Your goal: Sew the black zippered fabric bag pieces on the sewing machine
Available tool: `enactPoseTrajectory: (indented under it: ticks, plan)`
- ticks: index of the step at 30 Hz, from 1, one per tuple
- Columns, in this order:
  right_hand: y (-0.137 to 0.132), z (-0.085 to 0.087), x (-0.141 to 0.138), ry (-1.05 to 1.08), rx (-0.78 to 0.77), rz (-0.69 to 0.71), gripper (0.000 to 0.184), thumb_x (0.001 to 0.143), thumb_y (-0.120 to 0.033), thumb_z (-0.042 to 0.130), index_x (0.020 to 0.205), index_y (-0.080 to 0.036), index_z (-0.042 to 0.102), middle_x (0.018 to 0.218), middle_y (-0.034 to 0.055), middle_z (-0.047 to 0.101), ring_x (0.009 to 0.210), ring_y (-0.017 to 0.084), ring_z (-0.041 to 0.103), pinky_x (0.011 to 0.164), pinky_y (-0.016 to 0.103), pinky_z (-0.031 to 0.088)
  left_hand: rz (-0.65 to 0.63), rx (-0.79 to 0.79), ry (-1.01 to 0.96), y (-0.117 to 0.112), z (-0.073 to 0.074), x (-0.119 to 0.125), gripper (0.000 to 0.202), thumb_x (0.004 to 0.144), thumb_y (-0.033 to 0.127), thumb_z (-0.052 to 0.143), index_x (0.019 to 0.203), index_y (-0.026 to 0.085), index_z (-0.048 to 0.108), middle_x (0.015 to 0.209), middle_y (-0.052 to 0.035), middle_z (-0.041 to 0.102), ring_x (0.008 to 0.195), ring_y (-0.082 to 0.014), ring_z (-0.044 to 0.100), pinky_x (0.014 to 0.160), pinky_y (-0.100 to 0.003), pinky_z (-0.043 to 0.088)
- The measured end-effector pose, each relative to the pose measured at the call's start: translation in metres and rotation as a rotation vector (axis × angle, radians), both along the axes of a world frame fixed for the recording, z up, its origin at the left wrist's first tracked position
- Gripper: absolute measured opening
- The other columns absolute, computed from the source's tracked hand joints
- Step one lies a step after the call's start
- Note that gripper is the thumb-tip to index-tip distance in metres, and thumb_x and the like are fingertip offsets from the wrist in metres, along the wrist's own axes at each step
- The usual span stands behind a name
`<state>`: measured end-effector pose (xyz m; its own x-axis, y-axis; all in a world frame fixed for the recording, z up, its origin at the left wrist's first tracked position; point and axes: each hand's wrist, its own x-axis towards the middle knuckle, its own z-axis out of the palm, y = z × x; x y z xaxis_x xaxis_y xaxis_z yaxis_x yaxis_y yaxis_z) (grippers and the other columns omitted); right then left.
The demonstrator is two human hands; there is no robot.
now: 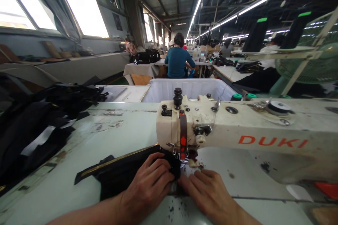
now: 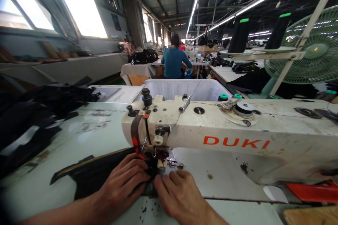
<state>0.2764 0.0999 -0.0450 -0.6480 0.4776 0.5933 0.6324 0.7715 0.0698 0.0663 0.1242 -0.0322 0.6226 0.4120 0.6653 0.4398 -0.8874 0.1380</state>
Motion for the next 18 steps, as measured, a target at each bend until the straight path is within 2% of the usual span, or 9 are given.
enactPoseTrajectory:
  ticks: [3,5,8,11,14,18]
  plan:
    - [0.0016,-0.0022,0.0025,0.082,-0.049,-0.055,0.015,0.1,-0.018,0.045,0.092,-0.014,0.057,0.064,-0.003,0.058,0.051,0.013,0.052,0.048,0.031,0.03,0.007,0.027,-0.001,-0.0002,0.0035,-0.001,0.015,0.092,0.008,0.052,0.086,0.015,0.065,0.075,-0.002,0.067,0.081,-0.0157,0.063,0.096,-0.038,0.049]
    - [0.0026,-0.0048,0.0027,0.11,-0.076,-0.061,0.011,0.099,-0.019,0.049,0.096,-0.013,0.057,0.064,-0.0034,0.058,0.052,0.013,0.053,0.049,0.03,0.031,0.013,0.029,0.005,-0.0005,0.0039,-0.0016,0.017,0.092,0.007,0.052,0.087,0.015,0.065,0.076,-0.0022,0.068,0.082,-0.0156,0.063,0.097,-0.038,0.049]
    - [0.0028,-0.0064,0.0014,0.06,-0.057,-0.023,0.019,0.1,-0.013,0.042,0.112,-0.008,0.055,0.068,-0.0025,0.061,0.053,0.013,0.054,0.049,0.03,0.033,0.008,0.026,0.015,-0.0008,0.0019,-0.0023,0.019,0.092,0.006,0.051,0.088,0.016,0.066,0.075,-0.002,0.067,0.081,-0.0152,0.063,0.097,-0.039,0.049]
    - [0.002,-0.0051,-0.0003,-0.018,-0.034,0.006,0.027,0.1,-0.008,0.032,0.116,-0.005,0.054,0.069,-0.0007,0.062,0.054,0.014,0.056,0.05,0.031,0.036,0.002,0.011,0.027,-0.0006,-0.0016,-0.0025,0.018,0.091,0.005,0.051,0.088,0.015,0.066,0.076,-0.0021,0.066,0.082,-0.0148,0.063,0.1,-0.038,0.047]
    - [0.0018,-0.0043,-0.0013,-0.073,-0.03,0.027,0.031,0.098,-0.005,0.028,0.113,-0.003,0.056,0.069,0.0006,0.062,0.055,0.015,0.058,0.051,0.031,0.04,-0.022,-0.009,0.058,0.0006,-0.0045,-0.003,0.019,0.091,0.004,0.051,0.086,0.014,0.065,0.079,-0.0025,0.067,0.087,-0.0147,0.063,0.11,-0.041,0.036]
    - [0.0023,-0.006,0.0002,-0.159,-0.035,0.049,0.027,0.094,-0.003,0.035,0.108,-0.004,0.058,0.07,0.0011,0.061,0.056,0.016,0.058,0.052,0.032,0.043,-0.076,-0.065,0.129,0.0039,-0.0036,-0.0062,0.013,0.088,0.009,0.055,0.087,0.018,0.064,0.092,-0.0018,0.069,0.103,-0.0169,0.061,0.118,-0.045,0.017]
